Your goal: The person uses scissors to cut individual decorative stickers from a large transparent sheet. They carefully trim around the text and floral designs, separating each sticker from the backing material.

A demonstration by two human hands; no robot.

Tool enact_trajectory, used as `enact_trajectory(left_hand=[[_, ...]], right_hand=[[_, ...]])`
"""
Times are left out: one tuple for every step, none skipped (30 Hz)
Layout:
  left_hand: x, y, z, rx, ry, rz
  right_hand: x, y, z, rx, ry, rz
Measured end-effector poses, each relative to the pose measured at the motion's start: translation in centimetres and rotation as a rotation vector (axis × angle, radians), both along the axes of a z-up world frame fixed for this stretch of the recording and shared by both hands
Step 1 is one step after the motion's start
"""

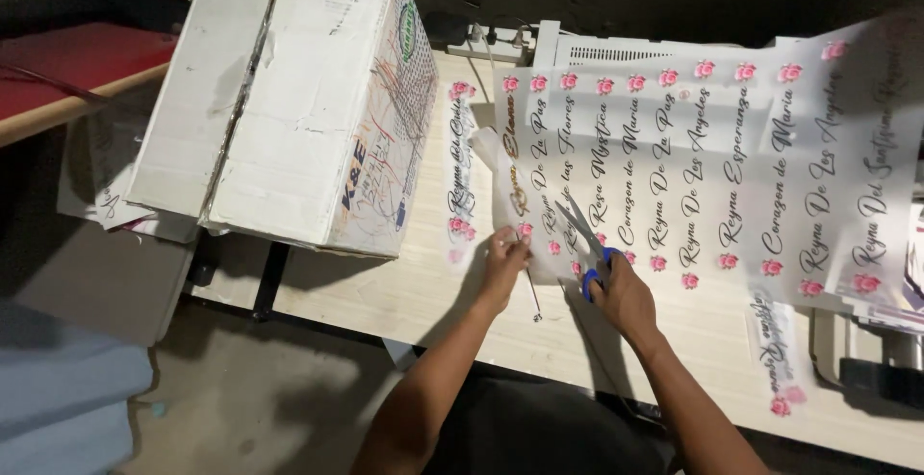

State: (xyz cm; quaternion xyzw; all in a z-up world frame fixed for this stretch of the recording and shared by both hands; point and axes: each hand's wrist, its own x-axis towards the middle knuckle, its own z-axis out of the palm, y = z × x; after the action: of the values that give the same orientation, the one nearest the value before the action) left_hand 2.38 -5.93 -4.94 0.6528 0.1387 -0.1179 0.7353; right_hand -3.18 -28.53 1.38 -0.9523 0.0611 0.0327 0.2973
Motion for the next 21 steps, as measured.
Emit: enact_trajectory(left_hand=[[0.1, 0.1, 0.5, -0.162, 0.089, 0.085], [-0.1, 0.5, -1.4, -0.161, 0.089, 0.082], [-0.5, 0.9, -3.3, -0.123, 0.087, 0.077], [-0.8, 1.4, -5.3, -0.084, 0.085, 0.072], [-1.0, 1.6, -5.7, -0.082, 0.086, 0.071], [-1.2, 1.7, -6.1, -0.057, 0.082, 0.019], [-1.5, 1.9, -6.5, -0.033, 0.078, -0.034], [-1.6, 1.8, -5.1, -0.032, 0.081, -0.035], [-1.8, 1.7, -3.8, -0.06, 0.136, -0.033], [-1.9, 1.7, -2.4, -0.088, 0.192, -0.03], [-1.8, 1.8, -2.0, -0.086, 0.193, -0.027], [-1.8, 2.0, -1.6, -0.102, 0.212, -0.005], [-2.0, 1.9, -1.3, -0.12, 0.234, 0.013], [-2.1, 2.0, -1.3, -0.12, 0.239, 0.013], [-2.2, 2.1, -1.2, -0.089, 0.226, 0.008], [-2.2, 2.2, -1.1, -0.057, 0.213, 0.004], [-2.2, 2.1, -1.5, -0.058, 0.215, 0.001], [-2.2, 2.0, -1.9, -0.058, 0.205, -0.002], [-2.2, 2.1, -2.2, -0.055, 0.194, 0.001], [-2.2, 2.3, -2.4, -0.054, 0.195, 0.003], [-2.3, 2.4, -2.5, -0.056, 0.175, 0.004]], right_hand=[[0.0, 0.0, -0.1, -0.001, -0.02, 0.01], [0.1, -0.2, -0.1, 0.0, -0.021, 0.007], [0.1, -0.3, -0.2, 0.001, -0.008, 0.006], [0.1, -0.3, -0.4, 0.002, 0.006, 0.006], [0.1, -0.4, -0.1, 0.004, 0.008, 0.005], [0.2, -0.4, 0.1, 0.029, 0.058, -0.01], [0.2, -0.5, 0.3, 0.054, 0.108, -0.024], [0.0, 0.1, 1.8, 0.054, 0.111, -0.026], [-0.1, 0.6, 3.3, 0.079, 0.129, -0.062], [-0.1, 1.1, 4.9, 0.103, 0.147, -0.098], [-0.7, 1.1, 4.7, 0.106, 0.148, -0.095], [-1.3, 1.1, 4.5, 0.181, 0.242, -0.054], [-2.1, 0.8, 4.3, 0.254, 0.337, -0.017], [-3.1, 1.0, 4.1, 0.254, 0.342, -0.018], [-4.2, 1.3, 3.9, 0.384, 0.528, -0.05], [-5.2, 1.6, 3.7, 0.514, 0.713, -0.084], [-6.9, 1.6, 2.8, 0.514, 0.714, -0.088], [-8.6, 1.7, 2.0, 0.636, 0.751, -0.063], [-10.1, 1.9, 1.1, 0.759, 0.786, -0.033], [-10.7, 2.5, 1.2, 0.759, 0.787, -0.031], [-11.4, 2.9, 1.3, 0.951, 0.884, -0.096]])
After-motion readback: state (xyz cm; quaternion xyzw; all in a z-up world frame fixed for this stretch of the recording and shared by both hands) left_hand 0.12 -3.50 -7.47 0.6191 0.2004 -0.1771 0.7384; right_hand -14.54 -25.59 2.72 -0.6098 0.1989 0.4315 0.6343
